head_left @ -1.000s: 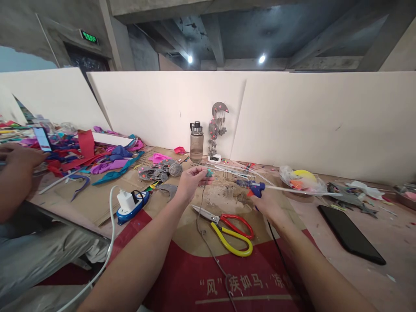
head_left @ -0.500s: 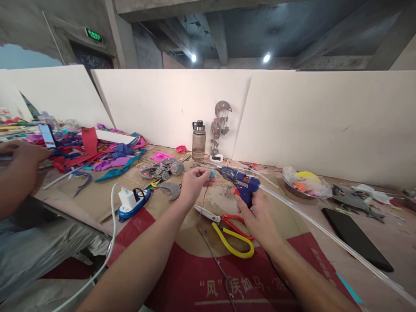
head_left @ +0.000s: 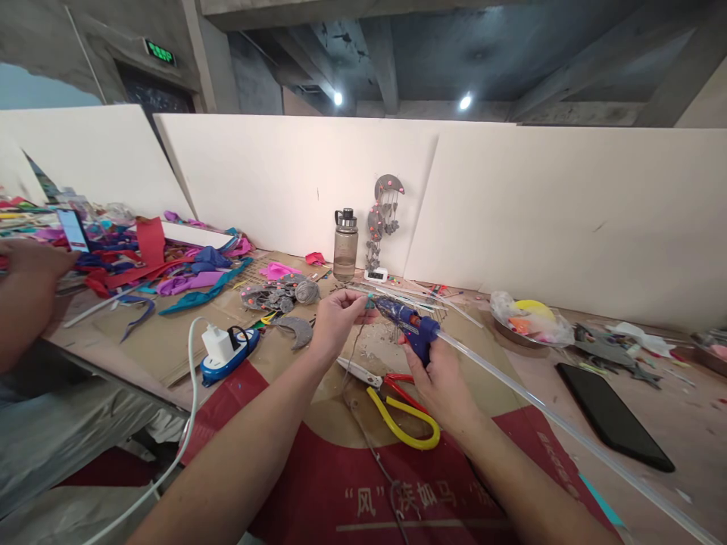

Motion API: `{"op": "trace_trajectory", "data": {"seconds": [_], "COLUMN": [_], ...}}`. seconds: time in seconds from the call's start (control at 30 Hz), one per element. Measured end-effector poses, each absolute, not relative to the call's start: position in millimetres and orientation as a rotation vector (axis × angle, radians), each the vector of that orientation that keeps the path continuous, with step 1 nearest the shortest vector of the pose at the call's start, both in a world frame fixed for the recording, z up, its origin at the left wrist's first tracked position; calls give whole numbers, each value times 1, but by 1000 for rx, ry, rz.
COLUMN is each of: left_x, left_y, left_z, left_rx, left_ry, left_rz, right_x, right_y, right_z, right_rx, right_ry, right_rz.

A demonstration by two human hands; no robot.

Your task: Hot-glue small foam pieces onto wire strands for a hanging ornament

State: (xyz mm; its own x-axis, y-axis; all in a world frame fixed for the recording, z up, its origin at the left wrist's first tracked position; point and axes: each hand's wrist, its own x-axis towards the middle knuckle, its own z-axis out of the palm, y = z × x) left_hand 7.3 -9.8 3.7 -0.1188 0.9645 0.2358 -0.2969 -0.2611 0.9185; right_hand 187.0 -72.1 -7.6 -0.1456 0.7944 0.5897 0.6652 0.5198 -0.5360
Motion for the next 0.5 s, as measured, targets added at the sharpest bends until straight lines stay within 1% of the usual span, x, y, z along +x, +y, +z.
{"op": "trace_trajectory", "data": {"seconds": [0.5], "left_x": [8], "left_y": [-9], "left_z": [3], "left_rx": [1130], "left_ry": [910], "left_rz": [1600], "right_x": [184], "right_y": [-74], "right_z": [-11], "right_rx": [-1262], "right_ry": [-1877], "right_rz": [92]}}
